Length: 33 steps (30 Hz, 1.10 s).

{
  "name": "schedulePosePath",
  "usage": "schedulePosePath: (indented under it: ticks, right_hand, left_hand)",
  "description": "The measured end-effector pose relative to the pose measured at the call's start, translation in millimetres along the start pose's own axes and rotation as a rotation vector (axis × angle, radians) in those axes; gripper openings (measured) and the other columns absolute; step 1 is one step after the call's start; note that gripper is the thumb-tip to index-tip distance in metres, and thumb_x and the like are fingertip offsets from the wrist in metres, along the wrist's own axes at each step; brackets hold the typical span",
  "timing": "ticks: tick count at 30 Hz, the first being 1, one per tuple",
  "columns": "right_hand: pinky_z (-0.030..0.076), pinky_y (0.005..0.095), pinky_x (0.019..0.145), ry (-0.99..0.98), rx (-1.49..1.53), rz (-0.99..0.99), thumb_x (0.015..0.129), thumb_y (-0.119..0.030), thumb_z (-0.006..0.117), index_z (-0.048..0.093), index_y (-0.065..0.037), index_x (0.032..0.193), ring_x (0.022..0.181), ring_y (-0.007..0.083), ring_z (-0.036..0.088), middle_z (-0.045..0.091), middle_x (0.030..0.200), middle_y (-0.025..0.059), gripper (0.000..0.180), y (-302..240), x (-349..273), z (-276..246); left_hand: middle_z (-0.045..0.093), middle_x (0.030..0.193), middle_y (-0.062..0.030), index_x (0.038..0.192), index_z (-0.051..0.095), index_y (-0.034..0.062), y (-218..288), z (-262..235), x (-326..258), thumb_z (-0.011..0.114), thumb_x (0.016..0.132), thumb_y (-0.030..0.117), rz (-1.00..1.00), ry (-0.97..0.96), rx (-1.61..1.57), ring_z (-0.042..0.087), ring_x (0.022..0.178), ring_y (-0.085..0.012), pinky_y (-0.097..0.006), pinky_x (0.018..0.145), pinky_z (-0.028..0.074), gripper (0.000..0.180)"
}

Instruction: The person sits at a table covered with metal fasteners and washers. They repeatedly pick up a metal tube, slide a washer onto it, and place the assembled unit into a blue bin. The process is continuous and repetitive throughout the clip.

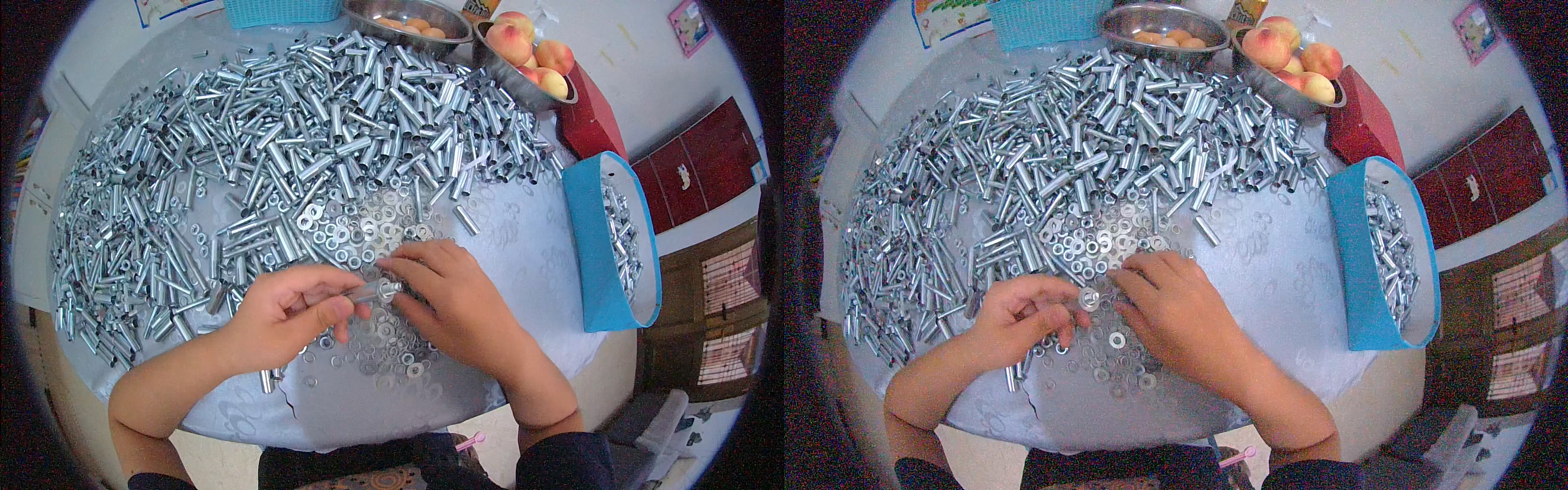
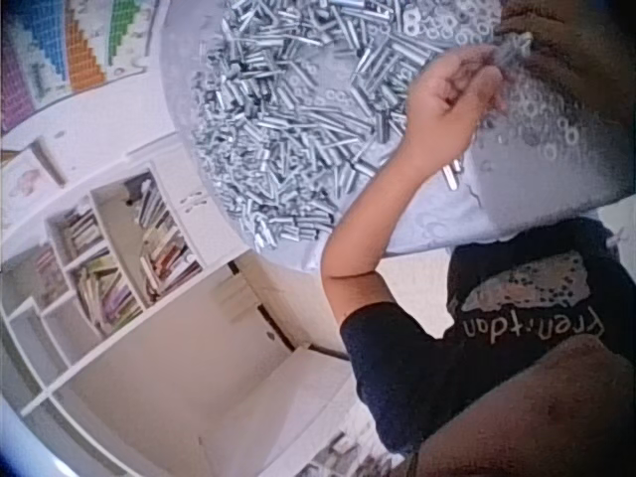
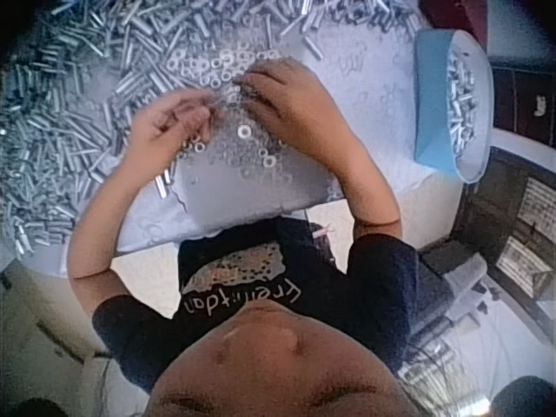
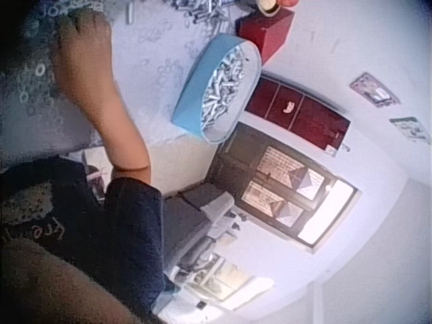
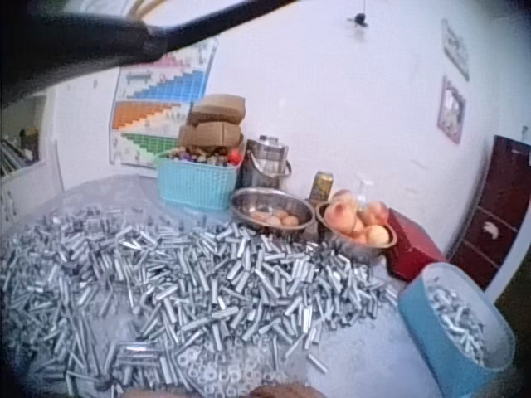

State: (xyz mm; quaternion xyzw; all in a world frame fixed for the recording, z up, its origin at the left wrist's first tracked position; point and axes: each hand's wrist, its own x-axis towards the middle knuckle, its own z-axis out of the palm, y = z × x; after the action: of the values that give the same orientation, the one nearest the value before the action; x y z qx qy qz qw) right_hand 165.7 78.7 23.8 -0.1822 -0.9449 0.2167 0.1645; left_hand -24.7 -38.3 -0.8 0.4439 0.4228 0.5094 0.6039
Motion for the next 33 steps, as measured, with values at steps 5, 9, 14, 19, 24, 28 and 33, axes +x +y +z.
schedulePosePath:
  ticks: [5, 9, 14, 19, 24, 28, 33]
  right_hand:
    - [0.040, 0.0394, 0.087, -0.050, -0.023, 0.028, 0.069, -0.013, 0.068, 0.056, -0.005, 0.111, 0.100, 0.0316, 0.051, 0.054, 0.107, 0.0139, 0.044, 2.7, 4.1, -0.2]
    - [0.039, 0.0393, 0.090, -0.047, -0.042, 0.026, 0.070, -0.016, 0.070, 0.054, -0.007, 0.115, 0.104, 0.0323, 0.049, 0.051, 0.112, 0.0140, 0.049, 2.4, 3.4, -0.2]
    - [0.032, 0.0424, 0.097, -0.102, -0.094, 0.057, 0.068, -0.032, 0.073, 0.047, -0.007, 0.123, 0.114, 0.0357, 0.041, 0.043, 0.123, 0.0165, 0.066, 2.3, 1.7, 2.4]
    - [0.023, 0.0477, 0.102, -0.120, -0.170, 0.073, 0.063, -0.047, 0.074, 0.035, -0.004, 0.132, 0.122, 0.0401, 0.031, 0.033, 0.132, 0.0215, 0.091, 3.0, 0.9, 8.9]
    - [0.022, 0.0533, 0.100, -0.008, -0.249, 0.025, 0.059, -0.056, 0.072, 0.030, 0.002, 0.134, 0.125, 0.0457, 0.025, 0.028, 0.134, 0.0283, 0.104, 8.7, 6.4, 15.2]
    - [0.016, 0.0573, 0.101, 0.059, -0.258, 0.051, 0.056, -0.060, 0.072, 0.027, 0.000, 0.136, 0.129, 0.0486, 0.016, 0.022, 0.137, 0.0308, 0.109, 12.3, 16.0, 21.3]
    - [0.010, 0.0576, 0.103, -0.027, -0.274, 0.092, 0.057, -0.056, 0.072, 0.022, -0.010, 0.141, 0.132, 0.0467, 0.011, 0.017, 0.141, 0.0286, 0.108, 9.6, 29.3, 28.4]
  left_hand:
    - [0.063, 0.094, -0.0142, 0.113, 0.051, -0.0012, -4.7, 0.4, -0.3, 0.050, 0.090, 0.006, 0.076, 0.031, 0.059, 0.059, 0.068, -0.0117, -0.024, 0.061, 0.048, 0.024]
    - [0.063, 0.093, -0.0144, 0.113, 0.051, -0.0014, -4.7, 0.6, 0.7, 0.050, 0.090, 0.007, 0.062, 0.030, 0.048, 0.059, 0.068, -0.0122, -0.025, 0.062, 0.049, 0.024]
    - [0.063, 0.093, -0.0152, 0.112, 0.050, -0.0014, -5.5, -1.2, 1.9, 0.050, 0.090, 0.008, 0.065, 0.044, 0.016, 0.059, 0.068, -0.0132, -0.026, 0.062, 0.049, 0.024]
    - [0.062, 0.094, -0.0128, 0.114, 0.049, -0.0053, 0.0, -1.7, 0.3, 0.050, 0.091, 0.007, 0.014, 0.042, -0.041, 0.058, 0.074, -0.0120, -0.024, 0.068, 0.048, 0.026]
    - [0.062, 0.093, -0.0132, 0.113, 0.049, -0.0065, 0.1, -0.4, 0.9, 0.050, 0.091, 0.008, 0.019, 0.059, -0.035, 0.059, 0.073, -0.0127, -0.025, 0.067, 0.049, 0.027]
    - [0.062, 0.093, -0.0137, 0.112, 0.049, -0.0068, -2.3, -0.1, 1.4, 0.050, 0.091, 0.009, 0.043, 0.081, -0.051, 0.059, 0.071, -0.0133, -0.025, 0.066, 0.049, 0.027]
    - [0.062, 0.092, -0.0133, 0.112, 0.049, -0.0069, -5.0, 0.3, 3.1, 0.050, 0.091, 0.009, 0.083, 0.109, -0.093, 0.059, 0.071, -0.0134, -0.026, 0.066, 0.049, 0.027]
